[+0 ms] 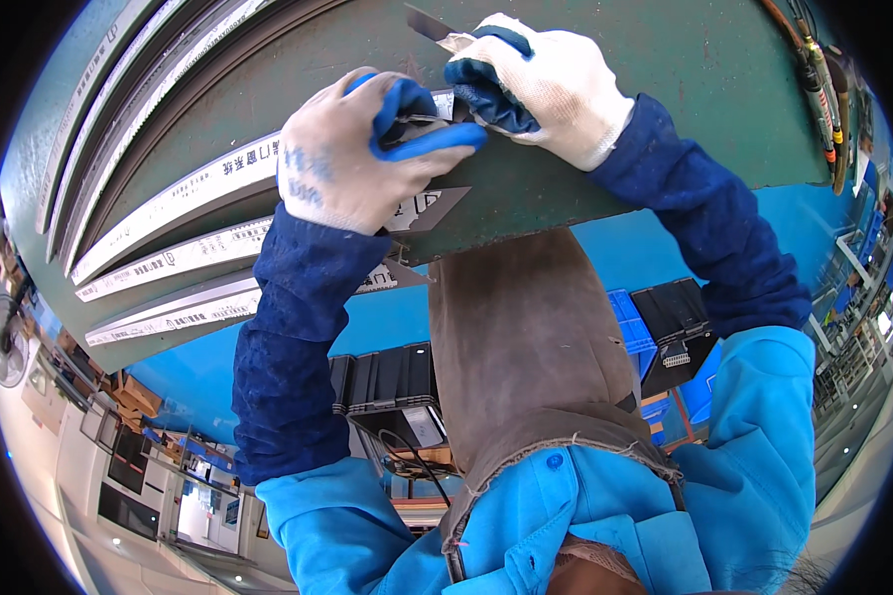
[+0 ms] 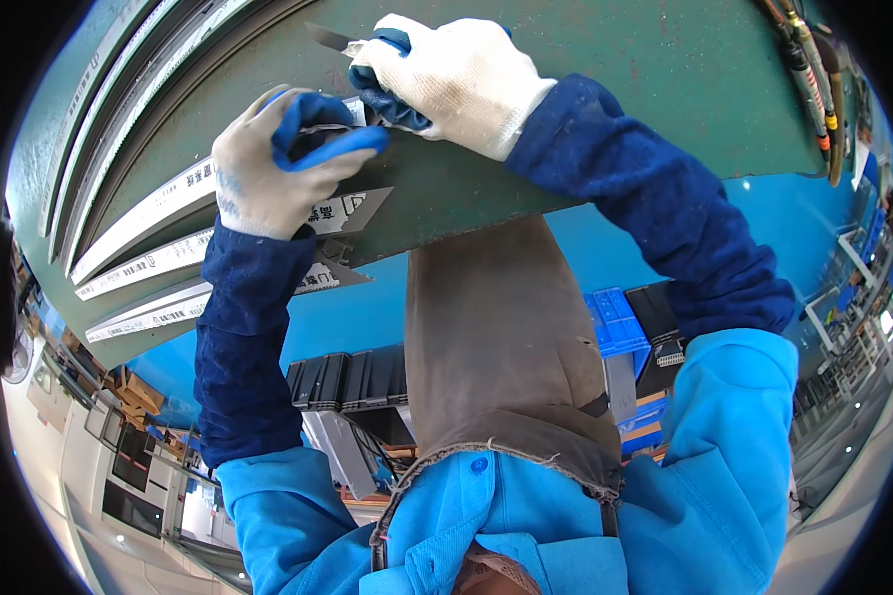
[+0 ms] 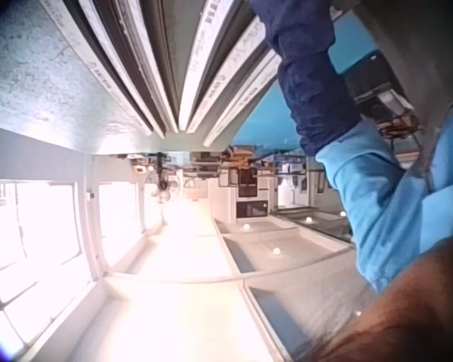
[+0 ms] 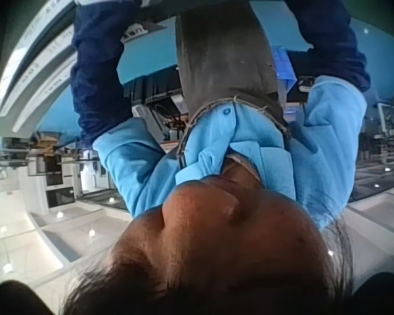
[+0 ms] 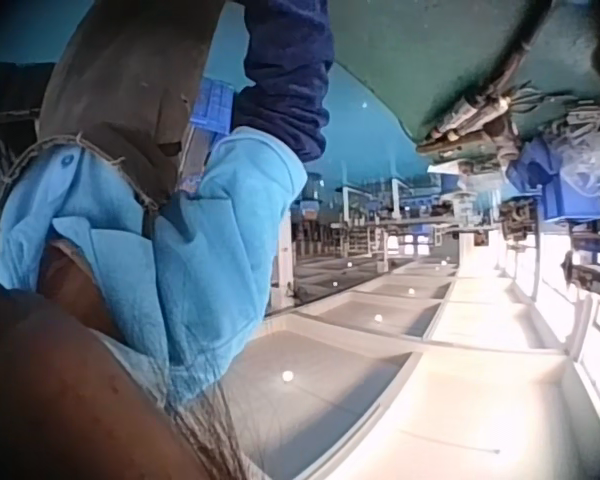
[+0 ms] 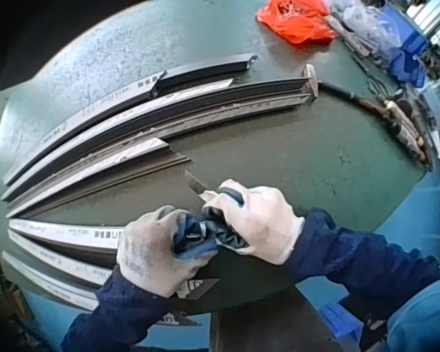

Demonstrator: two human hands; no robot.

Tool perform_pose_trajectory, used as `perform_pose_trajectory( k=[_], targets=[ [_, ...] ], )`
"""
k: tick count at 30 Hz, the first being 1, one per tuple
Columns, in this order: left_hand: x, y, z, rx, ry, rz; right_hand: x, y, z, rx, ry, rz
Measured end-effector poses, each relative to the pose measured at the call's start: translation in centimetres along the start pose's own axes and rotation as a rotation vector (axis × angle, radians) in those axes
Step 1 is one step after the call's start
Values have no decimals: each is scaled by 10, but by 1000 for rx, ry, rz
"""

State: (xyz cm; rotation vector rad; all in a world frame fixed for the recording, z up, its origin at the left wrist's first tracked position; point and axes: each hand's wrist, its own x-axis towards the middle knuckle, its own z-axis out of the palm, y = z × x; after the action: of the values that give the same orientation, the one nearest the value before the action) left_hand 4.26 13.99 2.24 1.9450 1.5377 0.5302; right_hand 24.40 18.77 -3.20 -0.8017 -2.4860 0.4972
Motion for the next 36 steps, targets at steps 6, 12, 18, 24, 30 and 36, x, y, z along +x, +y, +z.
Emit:
perform_pose_trajectory(
  k=[6,12,18,24,30,36],
  targets=[
    [14,9,8,78,5,-26,-2,2,15,178,233,74],
    [17,4,0,-83,13,-136,5,2,-1,293,229,133],
    [26,-2,-11,-205,-26,-218,-3,-24,-24,548,423,400],
    [33,-12,-16,-255,-82,-264,-38,-81,-27,1327,519,944],
    [34,-14,-11,-327,-50,-279,-37,-85,-25,1347,227,1188],
    [25,-5,-6,-267,26,-246,-15,-78,-27,1210,1,1260]
  ],
)
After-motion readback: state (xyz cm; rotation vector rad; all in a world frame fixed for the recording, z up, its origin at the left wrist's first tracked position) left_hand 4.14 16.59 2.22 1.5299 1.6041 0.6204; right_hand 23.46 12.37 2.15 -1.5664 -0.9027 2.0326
